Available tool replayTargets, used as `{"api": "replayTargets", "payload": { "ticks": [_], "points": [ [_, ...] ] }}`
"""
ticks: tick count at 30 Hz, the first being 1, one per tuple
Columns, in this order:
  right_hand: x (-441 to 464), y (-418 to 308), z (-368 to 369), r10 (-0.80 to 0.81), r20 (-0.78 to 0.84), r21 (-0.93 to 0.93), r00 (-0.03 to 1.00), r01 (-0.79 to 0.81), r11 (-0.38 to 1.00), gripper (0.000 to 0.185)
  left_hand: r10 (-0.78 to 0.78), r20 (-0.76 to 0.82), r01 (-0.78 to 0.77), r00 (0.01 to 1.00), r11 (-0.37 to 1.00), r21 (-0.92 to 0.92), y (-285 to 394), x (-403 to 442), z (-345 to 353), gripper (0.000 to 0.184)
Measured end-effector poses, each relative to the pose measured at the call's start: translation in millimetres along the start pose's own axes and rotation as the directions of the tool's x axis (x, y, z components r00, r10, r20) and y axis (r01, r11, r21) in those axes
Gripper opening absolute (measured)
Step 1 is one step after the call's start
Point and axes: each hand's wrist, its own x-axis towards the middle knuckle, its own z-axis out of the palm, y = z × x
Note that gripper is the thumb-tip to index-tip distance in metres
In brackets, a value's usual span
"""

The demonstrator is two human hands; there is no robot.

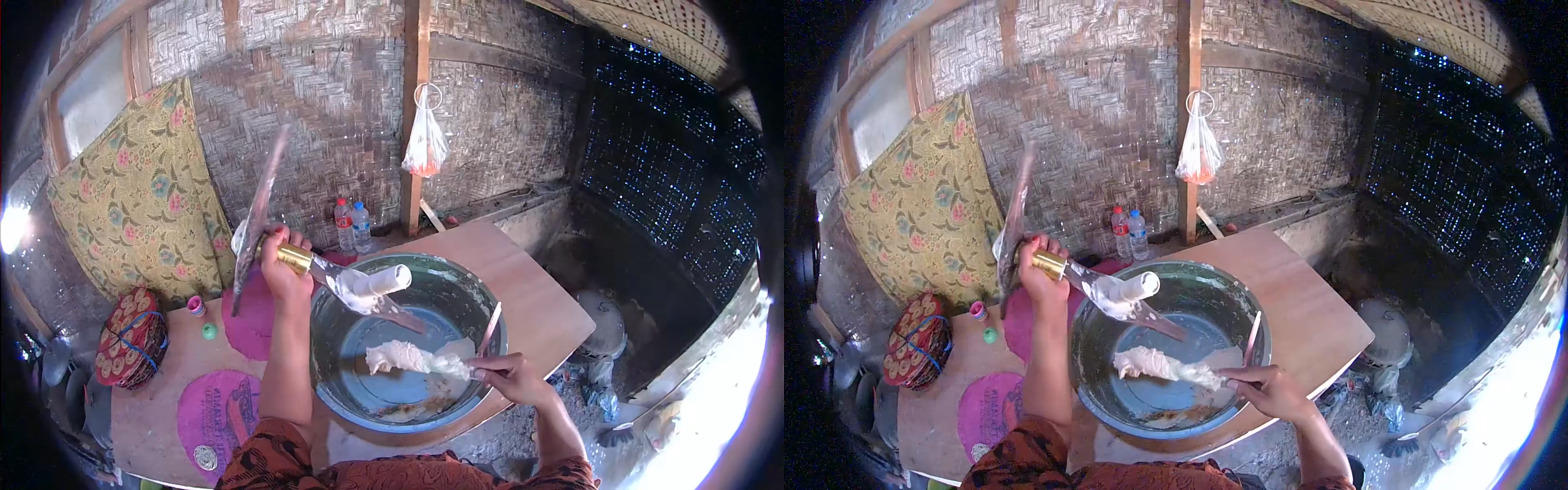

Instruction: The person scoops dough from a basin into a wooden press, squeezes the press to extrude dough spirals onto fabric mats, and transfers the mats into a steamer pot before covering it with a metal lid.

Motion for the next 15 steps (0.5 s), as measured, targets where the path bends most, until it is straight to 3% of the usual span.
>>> {"api": "replayTargets", "payload": {
  "ticks": [1,2,3,4,5,6,7,8,9,10,11,12,13,14,15],
  "points": [
    [-5,0,-3,-0.081,-0.027,0.005,0.996,0.081,0.997,0.026,0.052,0.091,-0.062,0.994,0.991,0.115,0,1,8,0.009],
    [-11,-9,-9,-0.082,-0.032,0.003,0.996,0.082,0.997,0.026,0.094,0.185,-0.134,0.978,0.966,0.220,1,0,16,0.012],
    [-18,-26,-18,-0.018,-0.078,0.099,0.997,0.025,0.995,0.026,0.086,0.175,-0.156,0.981,0.883,0.443,4,-11,32,0.018],
    [-24,-41,-26,0.050,-0.118,0.195,0.992,-0.026,0.981,0.026,0.288,0.494,-0.572,0.820,0.405,0.714,2,-3,39,0.021],
    [-27,-51,-31,-0.009,-0.173,0.197,0.985,0.043,0.979,0.025,0.277,0.833,-0.844,0.479,-0.115,0.523,3,0,48,0.024],
    [-31,-63,-37,-0.005,-0.230,0.178,0.973,0.047,0.983,0.022,0.134,0.911,-0.884,0.390,-0.220,0.411,6,-6,65,0.027],
    [-32,-67,-39,-0.048,-0.293,0.117,0.955,0.085,0.989,0.024,-0.013,0.957,-0.917,0.289,-0.290,0.273,8,-12,83,0.030],
    [-32,-71,-40,-0.095,-0.353,0.056,0.931,0.122,0.991,0.026,-0.117,0.890,-0.896,0.441,-0.004,0.444,7,-15,94,0.034],
    [-31,-80,-37,-0.104,-0.364,0.051,0.926,0.131,0.990,0.026,-0.124,0.917,-0.926,0.378,-0.049,0.375,7,-20,102,0.037],
    [-28,-93,-30,-0.043,-0.385,0.166,0.922,0.115,0.979,0.028,-0.131,0.941,-0.948,0.313,-0.093,0.303,7,-25,110,0.040],
    [-27,-101,-26,0.020,-0.398,0.282,0.917,0.102,0.954,0.031,-0.179,0.901,-0.914,0.395,-0.173,0.367,-4,-20,96,0.037],
    [-24,-101,-26,0.016,-0.408,0.284,0.913,0.110,0.953,0.031,-0.173,0.919,-0.923,0.355,-0.224,0.314,-5,-25,101,0.032],
    [-19,-96,-25,-0.066,-0.371,0.161,0.926,0.134,0.978,0.034,-0.167,0.935,-0.925,0.313,-0.276,0.261,-6,-31,105,0.028],
    [-14,-90,-24,-0.141,-0.321,0.038,0.936,0.161,0.986,0.036,-0.182,0.949,-0.951,0.258,-0.224,0.215,-1,-34,110,0.030],
    [-11,-84,-24,-0.091,-0.297,0.056,0.951,0.113,0.992,0.033,-0.179,0.939,-0.939,0.294,-0.238,0.248,-8,-26,98,0.034]
  ]
}}
